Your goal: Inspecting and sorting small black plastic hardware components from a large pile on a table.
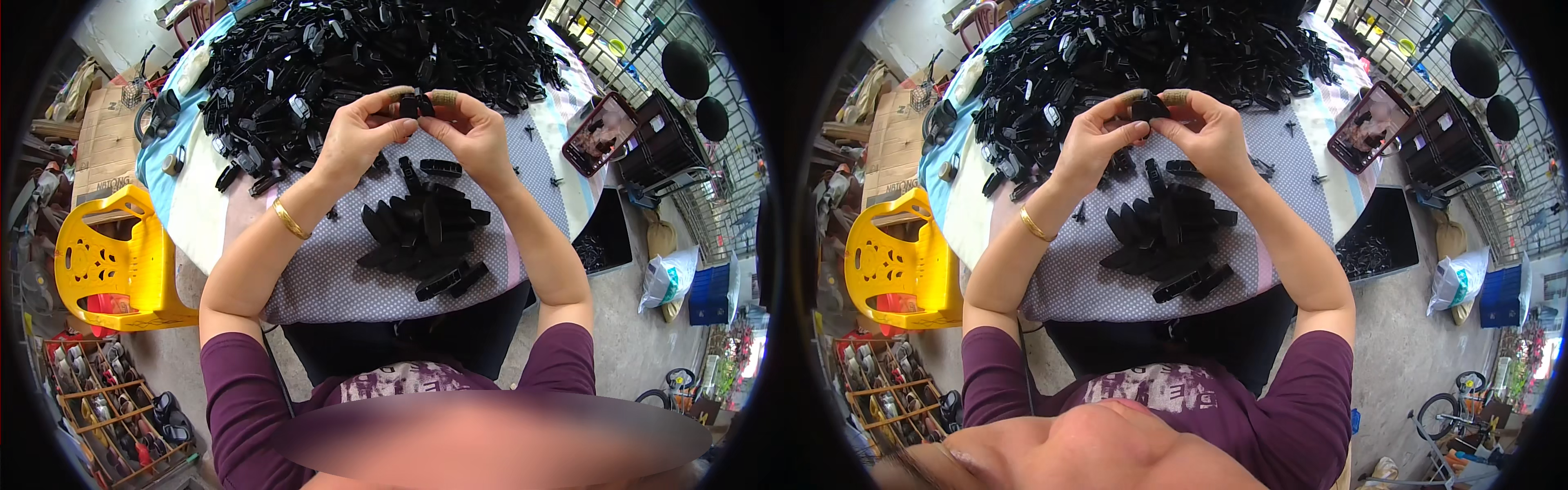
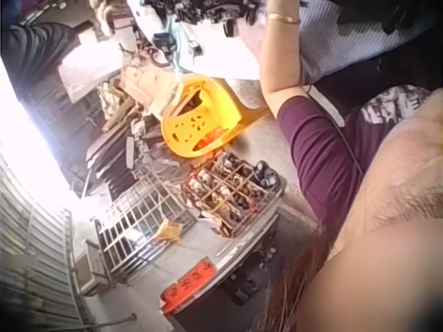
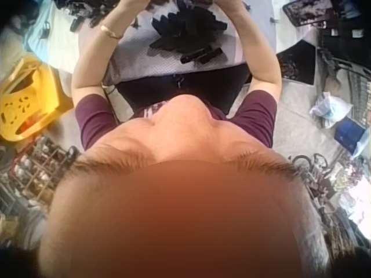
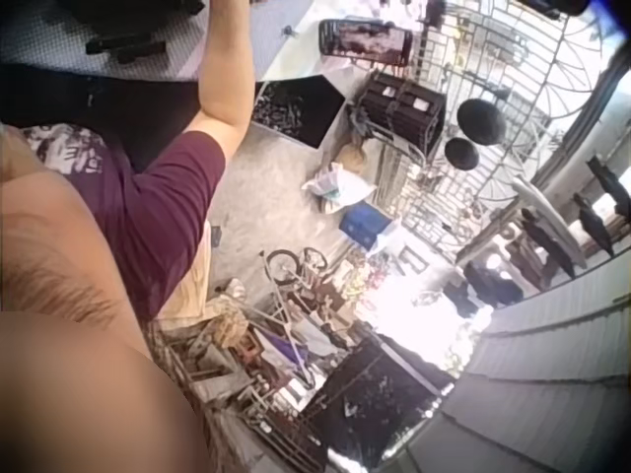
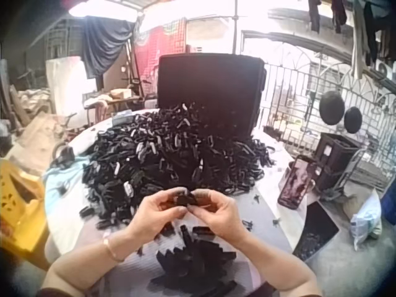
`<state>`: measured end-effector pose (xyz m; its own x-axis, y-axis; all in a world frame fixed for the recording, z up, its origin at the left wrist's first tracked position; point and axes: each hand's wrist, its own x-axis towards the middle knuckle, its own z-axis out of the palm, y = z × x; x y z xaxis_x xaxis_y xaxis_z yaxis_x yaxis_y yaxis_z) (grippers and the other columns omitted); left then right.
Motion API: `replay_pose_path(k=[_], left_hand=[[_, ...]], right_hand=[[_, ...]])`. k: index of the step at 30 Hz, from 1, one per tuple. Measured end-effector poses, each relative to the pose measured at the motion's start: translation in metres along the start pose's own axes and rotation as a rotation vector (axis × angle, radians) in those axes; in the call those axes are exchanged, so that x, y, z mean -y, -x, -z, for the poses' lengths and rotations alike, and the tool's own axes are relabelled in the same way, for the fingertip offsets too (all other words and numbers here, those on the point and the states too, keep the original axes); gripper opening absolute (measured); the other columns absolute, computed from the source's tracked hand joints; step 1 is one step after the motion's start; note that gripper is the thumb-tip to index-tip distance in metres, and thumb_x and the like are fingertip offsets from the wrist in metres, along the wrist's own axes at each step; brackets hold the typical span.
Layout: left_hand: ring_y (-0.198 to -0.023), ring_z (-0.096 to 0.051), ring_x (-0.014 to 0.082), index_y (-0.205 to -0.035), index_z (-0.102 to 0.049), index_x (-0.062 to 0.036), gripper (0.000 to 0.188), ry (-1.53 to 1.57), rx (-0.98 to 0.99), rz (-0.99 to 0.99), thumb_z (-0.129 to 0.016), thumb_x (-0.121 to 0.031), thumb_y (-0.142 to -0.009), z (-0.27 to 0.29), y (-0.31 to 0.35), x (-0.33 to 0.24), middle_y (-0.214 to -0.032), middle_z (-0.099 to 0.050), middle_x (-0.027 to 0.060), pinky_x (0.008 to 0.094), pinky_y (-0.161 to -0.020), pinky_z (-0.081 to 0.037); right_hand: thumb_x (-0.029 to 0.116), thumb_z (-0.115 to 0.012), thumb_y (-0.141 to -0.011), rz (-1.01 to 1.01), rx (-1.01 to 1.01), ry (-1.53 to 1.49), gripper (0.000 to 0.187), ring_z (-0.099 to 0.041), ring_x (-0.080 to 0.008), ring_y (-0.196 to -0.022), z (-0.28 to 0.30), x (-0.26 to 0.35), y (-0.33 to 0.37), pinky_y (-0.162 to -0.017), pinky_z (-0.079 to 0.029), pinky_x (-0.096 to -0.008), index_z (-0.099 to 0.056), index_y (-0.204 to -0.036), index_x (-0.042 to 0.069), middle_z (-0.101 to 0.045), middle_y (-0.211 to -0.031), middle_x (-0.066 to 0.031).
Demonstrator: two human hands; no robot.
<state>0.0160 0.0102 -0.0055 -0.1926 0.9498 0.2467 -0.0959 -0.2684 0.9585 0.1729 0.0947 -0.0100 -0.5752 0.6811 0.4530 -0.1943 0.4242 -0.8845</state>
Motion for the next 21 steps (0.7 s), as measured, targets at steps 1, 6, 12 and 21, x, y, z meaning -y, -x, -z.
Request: replay_pose_path(k=[1, 6, 12, 21], left_hand=[[-0.080, -0.059, 0.0094, -0.116, -0.058, -0.0013, 0.041, 0.000, -0.001, 0.000, -0.070, -0.003, -0.076, 0.000, 0.001, -0.001, -0.091, -0.063, 0.0037, 0.0212, -0.074, -0.050], [-0.083, -0.061, 0.0100, -0.114, -0.059, -0.0010, 0.039, -0.025, -0.049, -0.044, -0.068, 0.001, -0.076, -0.001, 0.000, 0.000, -0.095, -0.066, 0.0077, 0.0222, -0.078, -0.050], [-0.085, -0.061, 0.0101, -0.115, -0.059, 0.0006, 0.037, 0.032, -0.057, 0.007, -0.066, 0.000, -0.078, 0.001, 0.000, 0.000, -0.094, -0.066, 0.0080, 0.0221, -0.079, -0.050], [-0.092, -0.059, 0.0121, -0.114, -0.059, 0.0013, 0.029, 0.116, -0.058, -0.024, -0.060, -0.007, -0.086, -0.009, 0.004, 0.000, -0.102, -0.064, 0.0083, 0.0234, -0.083, -0.047]], right_hand=[[0.004, -0.067, -0.080, -0.018, 0.016, 0.028, 0.029, -0.063, -0.0130, -0.086, 0.000, 0.003, 0.000, -0.078, -0.052, -0.0244, -0.060, -0.108, -0.003, -0.066, -0.095, -0.0092], [0.004, -0.068, -0.079, -0.008, 0.025, 0.112, 0.028, -0.064, -0.0135, -0.083, 0.001, 0.007, 0.003, -0.076, -0.051, -0.0241, -0.061, -0.105, -0.002, -0.067, -0.092, -0.0092], [0.006, -0.072, -0.075, 0.117, -0.041, 0.304, 0.027, -0.064, -0.0112, -0.077, -0.005, 0.009, 0.006, -0.066, -0.051, -0.0228, -0.064, -0.099, -0.002, -0.067, -0.087, -0.0083], [0.011, -0.074, -0.073, 0.331, -0.052, 0.595, 0.025, -0.062, -0.0120, -0.074, -0.012, 0.006, 0.008, -0.060, -0.050, -0.0244, -0.062, -0.093, 0.000, -0.065, -0.081, -0.0071]])
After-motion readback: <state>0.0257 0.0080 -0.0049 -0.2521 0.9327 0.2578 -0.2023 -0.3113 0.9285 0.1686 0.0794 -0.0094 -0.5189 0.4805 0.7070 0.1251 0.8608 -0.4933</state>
